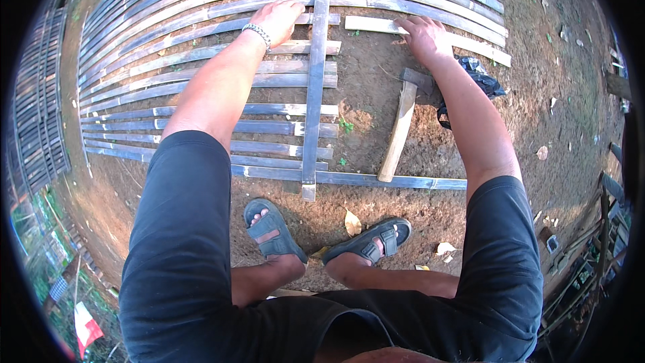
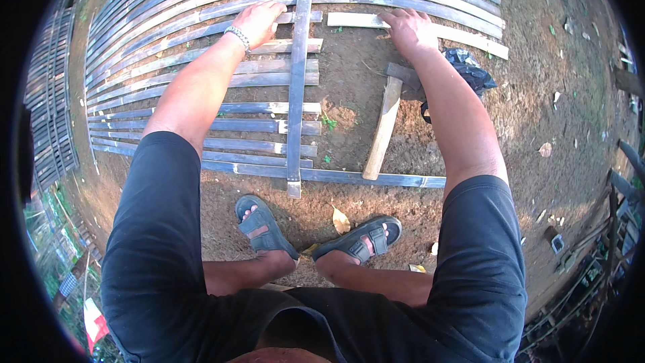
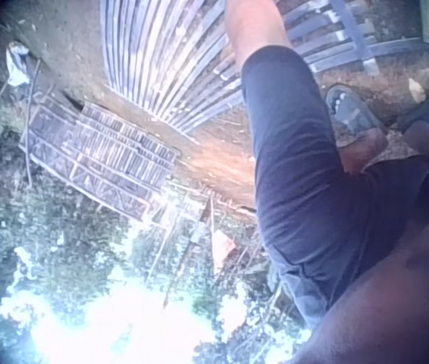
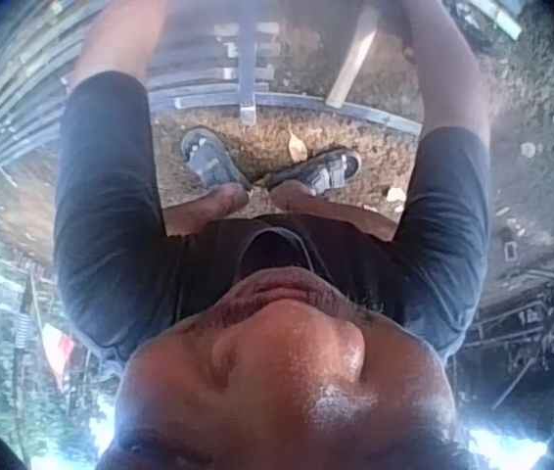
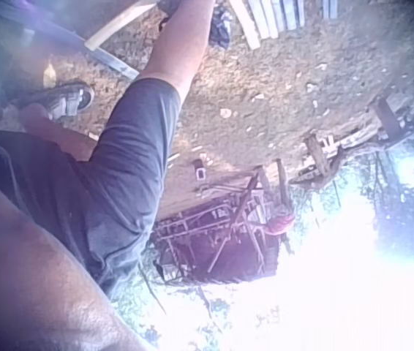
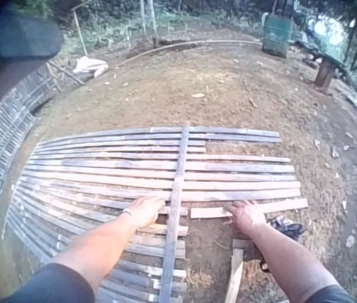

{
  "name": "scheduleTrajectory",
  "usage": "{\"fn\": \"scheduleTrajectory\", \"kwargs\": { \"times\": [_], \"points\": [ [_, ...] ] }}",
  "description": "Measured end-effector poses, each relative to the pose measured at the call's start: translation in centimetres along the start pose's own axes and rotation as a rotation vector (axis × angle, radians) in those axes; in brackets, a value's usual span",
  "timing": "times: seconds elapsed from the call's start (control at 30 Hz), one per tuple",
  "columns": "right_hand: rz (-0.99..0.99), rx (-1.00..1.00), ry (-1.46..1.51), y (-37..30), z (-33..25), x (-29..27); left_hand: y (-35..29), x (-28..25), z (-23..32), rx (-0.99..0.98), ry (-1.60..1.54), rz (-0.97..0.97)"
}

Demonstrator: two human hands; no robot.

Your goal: The person uses a hammer to drive nails into a bamboo frame laid on the ground, securing horizontal slats to a vertical support. Another person assists by holding the frame steady. The person repeatedly hammers nails along the frame and adjusts the slats as needed.

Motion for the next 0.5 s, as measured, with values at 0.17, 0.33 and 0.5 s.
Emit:
{"fn": "scheduleTrajectory", "kwargs": {
  "times": [0.17, 0.33, 0.5],
  "points": [
    [0.005, -0.002, 0.006, 0.6, -1.3, -0.2, -0.1, 0.4, -0.5, 0.022, 0.007, 0.02],
    [0.036, -0.026, 0.075, 1.0, -2.3, 0.1, -0.4, 0.1, -0.1, 0.021, -0.007, 0.032],
    [0.033, -0.013, 0.149, 1.8, -2.4, 0.7, 0.0, 0.4, -0.3, 0.0, -0.001, 0.014]
  ]
}}
Point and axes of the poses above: each hand's wrist, its own y-axis towards the middle knuckle, its own x-axis out of the palm, z = x × y, the point moved 2 cm from there along y, towards the middle knuckle, and after that the axes turned 7 degrees about -z, right-handed, at the moved point
